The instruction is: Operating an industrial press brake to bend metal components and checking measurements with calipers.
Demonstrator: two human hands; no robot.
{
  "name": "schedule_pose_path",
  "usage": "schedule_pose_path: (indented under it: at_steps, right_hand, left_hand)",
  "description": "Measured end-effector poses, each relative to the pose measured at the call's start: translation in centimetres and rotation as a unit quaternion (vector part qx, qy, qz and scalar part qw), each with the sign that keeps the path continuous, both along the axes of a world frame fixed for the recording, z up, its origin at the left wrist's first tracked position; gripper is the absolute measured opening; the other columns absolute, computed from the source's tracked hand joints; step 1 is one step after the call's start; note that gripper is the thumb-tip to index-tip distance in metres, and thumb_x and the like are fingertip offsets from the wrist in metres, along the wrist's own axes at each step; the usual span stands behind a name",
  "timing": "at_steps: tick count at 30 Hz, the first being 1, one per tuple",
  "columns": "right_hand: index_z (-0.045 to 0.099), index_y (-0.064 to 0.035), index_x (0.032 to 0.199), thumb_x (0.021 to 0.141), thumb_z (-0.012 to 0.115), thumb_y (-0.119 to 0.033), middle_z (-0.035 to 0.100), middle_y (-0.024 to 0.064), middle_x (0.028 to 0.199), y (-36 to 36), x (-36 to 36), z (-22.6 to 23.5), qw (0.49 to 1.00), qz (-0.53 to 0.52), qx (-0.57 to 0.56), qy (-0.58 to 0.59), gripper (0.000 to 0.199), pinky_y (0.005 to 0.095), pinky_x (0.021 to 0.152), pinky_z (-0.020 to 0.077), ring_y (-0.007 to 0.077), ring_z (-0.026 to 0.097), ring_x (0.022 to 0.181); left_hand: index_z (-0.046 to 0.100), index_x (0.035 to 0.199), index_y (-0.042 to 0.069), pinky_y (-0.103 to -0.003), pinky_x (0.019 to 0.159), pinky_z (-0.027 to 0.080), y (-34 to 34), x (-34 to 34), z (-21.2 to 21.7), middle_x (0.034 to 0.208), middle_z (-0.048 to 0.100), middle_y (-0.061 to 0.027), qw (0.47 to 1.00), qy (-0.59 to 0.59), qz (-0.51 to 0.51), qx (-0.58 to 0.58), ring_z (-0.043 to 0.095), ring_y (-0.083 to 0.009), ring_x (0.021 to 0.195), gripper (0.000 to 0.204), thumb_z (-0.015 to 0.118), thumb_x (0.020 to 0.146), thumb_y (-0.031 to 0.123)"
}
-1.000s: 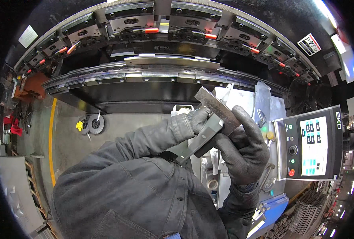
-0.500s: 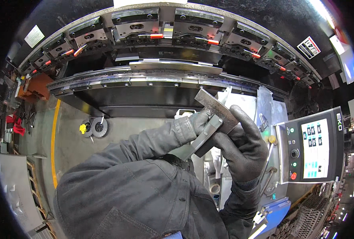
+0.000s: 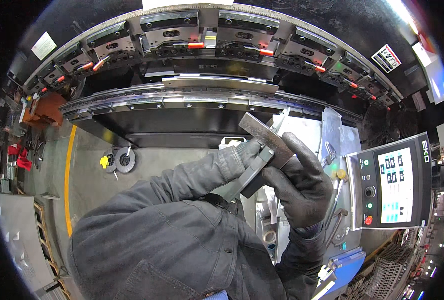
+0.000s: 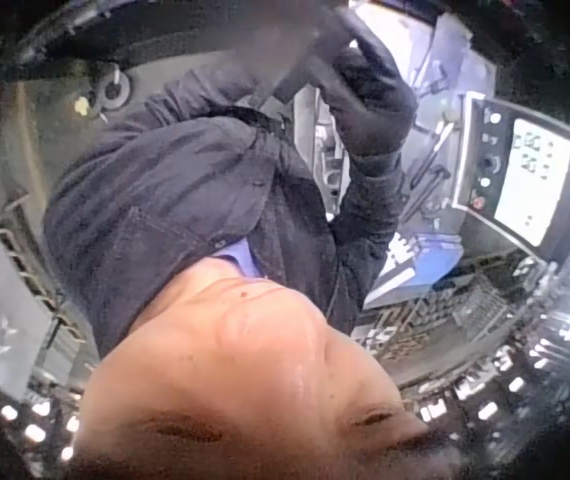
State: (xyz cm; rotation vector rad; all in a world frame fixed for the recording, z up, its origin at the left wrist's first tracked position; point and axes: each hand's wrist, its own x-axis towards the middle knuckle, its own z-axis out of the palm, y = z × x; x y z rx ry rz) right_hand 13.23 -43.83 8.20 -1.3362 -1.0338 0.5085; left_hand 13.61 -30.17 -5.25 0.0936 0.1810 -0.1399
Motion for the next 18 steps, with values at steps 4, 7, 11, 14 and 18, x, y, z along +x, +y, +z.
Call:
schedule_pose_path:
  at_steps: [4, 7, 11, 14, 18]
  right_hand:
    - [0.046, -0.002, 0.124, 0.071, 0.058, 0.015, 0.066, 0.0171, 0.08, -0.3, 0.6, 0.7, 0.998, -0.022, -0.008, -0.056, 0.057, 0.0188, 0.05, 0.0442, 0.0094, 0.056, 0.056]
    - [0.048, -0.003, 0.123, 0.071, 0.061, 0.011, 0.065, 0.0125, 0.074, -0.7, 5.0, -0.4, 0.985, -0.159, 0.028, -0.055, 0.056, 0.0167, 0.05, 0.0446, 0.0082, 0.056, 0.055]
    - [0.05, -0.002, 0.122, 0.071, 0.061, 0.01, 0.063, 0.0095, 0.069, 0.4, 6.2, -2.7, 0.983, -0.176, -0.004, -0.056, 0.053, 0.0167, 0.05, 0.045, 0.0078, 0.055, 0.054]
    - [0.05, -0.0016, 0.122, 0.071, 0.06, 0.01, 0.063, 0.0103, 0.071, 0.6, 5.8, -3.6, 0.986, -0.161, -0.02, -0.051, 0.053, 0.0167, 0.05, 0.0447, 0.0075, 0.054, 0.053]
    - [0.051, -0.0019, 0.121, 0.071, 0.061, 0.009, 0.064, 0.01, 0.072, 0.6, 5.3, -4.1, 0.989, -0.14, -0.04, -0.032, 0.052, 0.0167, 0.049, 0.044, 0.0072, 0.053, 0.052]
  left_hand:
    - [0.054, 0.096, 0.002, -0.027, 0.041, 0.048, 0.1, -0.3, 0.2, 0.059, 0.057, -0.005, 1.0, 0.0, -0.005, 0.002, 0.054, -0.0145, 0.042, 0.019, 0.052, 0.089, 0.02]
    - [0.054, 0.095, 0.002, -0.027, 0.039, 0.048, -0.4, -1.1, 0.2, 0.057, 0.057, -0.0043, 1.0, -0.001, -0.014, 0.001, 0.053, -0.0143, 0.04, 0.019, 0.052, 0.089, 0.02]
    - [0.055, 0.095, 0.003, -0.027, 0.037, 0.047, -1.1, -1.7, 0.4, 0.055, 0.056, -0.0034, 1.0, -0.002, -0.018, 0.004, 0.053, -0.014, 0.037, 0.019, 0.052, 0.089, 0.021]
    - [0.056, 0.09, 0.004, -0.025, 0.036, 0.045, -1.2, -2.2, 1.7, 0.055, 0.056, -0.0026, 0.999, -0.005, -0.019, 0.039, 0.051, -0.0128, 0.037, 0.022, 0.053, 0.089, 0.025]
    - [0.057, 0.085, 0.004, -0.023, 0.035, 0.042, -1.3, -2.8, 1.5, 0.055, 0.056, -0.0019, 0.999, -0.018, -0.032, 0.022, 0.05, -0.0114, 0.038, 0.026, 0.055, 0.089, 0.029]
